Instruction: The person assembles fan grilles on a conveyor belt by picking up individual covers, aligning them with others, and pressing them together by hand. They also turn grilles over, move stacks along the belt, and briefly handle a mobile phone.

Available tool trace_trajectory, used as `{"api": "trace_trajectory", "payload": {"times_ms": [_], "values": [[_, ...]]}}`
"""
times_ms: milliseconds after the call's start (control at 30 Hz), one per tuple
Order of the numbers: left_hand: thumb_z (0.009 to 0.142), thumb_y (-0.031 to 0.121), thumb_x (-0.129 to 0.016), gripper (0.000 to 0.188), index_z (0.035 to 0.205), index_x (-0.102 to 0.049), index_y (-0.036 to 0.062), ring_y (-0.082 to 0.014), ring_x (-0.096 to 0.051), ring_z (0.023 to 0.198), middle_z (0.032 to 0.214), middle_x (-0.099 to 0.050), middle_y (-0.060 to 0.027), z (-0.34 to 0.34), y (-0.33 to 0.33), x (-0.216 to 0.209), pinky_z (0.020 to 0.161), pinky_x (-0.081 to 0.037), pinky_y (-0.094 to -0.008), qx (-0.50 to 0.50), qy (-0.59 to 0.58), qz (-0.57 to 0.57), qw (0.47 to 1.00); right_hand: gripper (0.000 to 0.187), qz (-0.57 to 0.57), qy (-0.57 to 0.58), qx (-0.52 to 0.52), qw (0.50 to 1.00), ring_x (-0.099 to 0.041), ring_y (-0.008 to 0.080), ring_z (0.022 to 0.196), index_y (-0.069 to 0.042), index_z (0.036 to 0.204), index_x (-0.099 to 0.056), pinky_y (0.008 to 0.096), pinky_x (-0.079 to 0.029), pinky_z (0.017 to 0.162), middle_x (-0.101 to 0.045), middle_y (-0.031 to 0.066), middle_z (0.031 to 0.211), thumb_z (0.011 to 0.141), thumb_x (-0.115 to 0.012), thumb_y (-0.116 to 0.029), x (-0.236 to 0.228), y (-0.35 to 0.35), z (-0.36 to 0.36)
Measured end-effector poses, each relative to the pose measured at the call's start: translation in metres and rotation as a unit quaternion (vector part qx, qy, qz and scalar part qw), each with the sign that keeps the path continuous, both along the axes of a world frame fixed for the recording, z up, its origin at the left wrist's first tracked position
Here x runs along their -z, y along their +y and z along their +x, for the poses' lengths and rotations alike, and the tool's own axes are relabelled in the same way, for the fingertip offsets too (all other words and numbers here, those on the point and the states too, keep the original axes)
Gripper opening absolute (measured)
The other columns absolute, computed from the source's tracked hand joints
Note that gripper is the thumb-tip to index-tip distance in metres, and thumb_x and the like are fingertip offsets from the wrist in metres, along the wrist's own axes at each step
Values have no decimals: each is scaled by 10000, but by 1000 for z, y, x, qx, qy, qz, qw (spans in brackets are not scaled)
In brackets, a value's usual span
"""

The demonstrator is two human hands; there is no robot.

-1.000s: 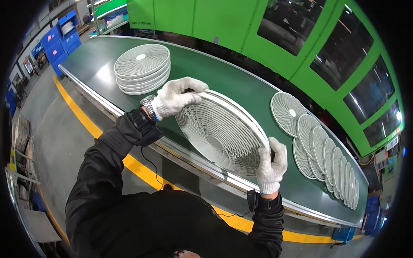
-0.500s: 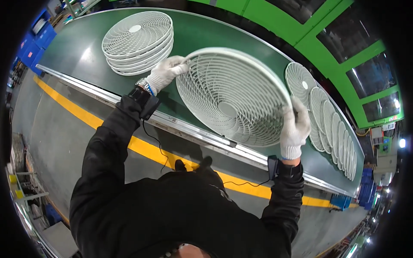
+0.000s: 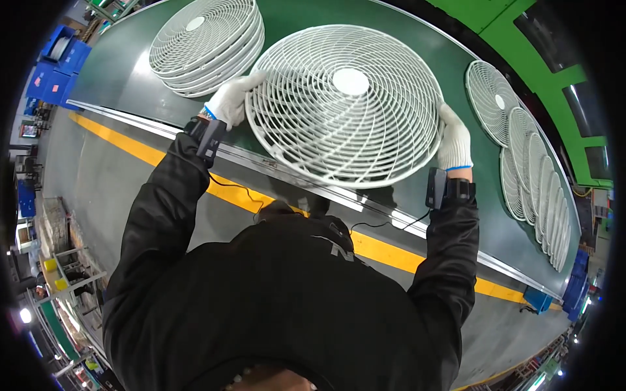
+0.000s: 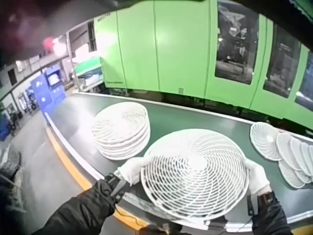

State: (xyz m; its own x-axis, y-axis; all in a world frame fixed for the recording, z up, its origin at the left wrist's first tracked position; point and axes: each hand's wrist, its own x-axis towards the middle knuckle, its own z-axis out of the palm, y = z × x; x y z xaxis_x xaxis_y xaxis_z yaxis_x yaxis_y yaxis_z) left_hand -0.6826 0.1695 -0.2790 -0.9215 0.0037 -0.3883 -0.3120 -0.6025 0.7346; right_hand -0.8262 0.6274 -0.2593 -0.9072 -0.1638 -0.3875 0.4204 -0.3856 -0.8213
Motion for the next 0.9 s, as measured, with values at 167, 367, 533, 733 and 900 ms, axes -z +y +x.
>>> {"api": "trace_trajectory", "payload": {"times_ms": [167,367,533,733,900], "values": [[1066,180,-648,402,1394,-605,-48,-236,-723,1112,1258,-730,-124,-2,-36,-3,993,-590,-382,-98,30,-16,995,296,-132,-64,-60,987,-760,277,1020,75,1285,-634,402,-658,849,-742,185,1218,1047,-597,-96,-24,-75,87],[1089,140,-602,367,1420,-562,-12,-263,-711,1142,1288,-694,-135,-6,-24,-47,1018,-594,-453,-85,43,-45,994,257,-80,15,-58,995,-758,226,948,66,1249,-635,314,-665,749,-737,142,1094,1023,-606,-51,-22,-96,119],[1066,104,-631,307,1345,-599,-21,-234,-714,1095,1230,-702,-125,11,-45,-81,975,-602,-414,-39,137,-89,986,257,-43,99,-22,994,-738,222,976,56,1242,-634,338,-652,794,-726,127,1110,1031,-622,-90,-51,-167,125],[1065,99,-635,311,1346,-594,-28,-235,-720,1069,1180,-722,-116,14,-215,-83,956,-605,-381,-99,131,-110,980,325,-14,113,-164,980,-725,225,1061,38,1326,-599,379,-639,881,-722,141,1187,1053,-627,-135,-63,-325,91],[1056,103,-622,361,1396,-569,-4,-232,-693,1140,1188,-708,-102,21,-260,-94,1010,-570,-400,-128,148,-94,976,359,-51,152,-180,971,-729,225,1071,34,1387,-550,360,-655,870,-728,142,1190,1064,-598,-114,-60,-392,75]]}}
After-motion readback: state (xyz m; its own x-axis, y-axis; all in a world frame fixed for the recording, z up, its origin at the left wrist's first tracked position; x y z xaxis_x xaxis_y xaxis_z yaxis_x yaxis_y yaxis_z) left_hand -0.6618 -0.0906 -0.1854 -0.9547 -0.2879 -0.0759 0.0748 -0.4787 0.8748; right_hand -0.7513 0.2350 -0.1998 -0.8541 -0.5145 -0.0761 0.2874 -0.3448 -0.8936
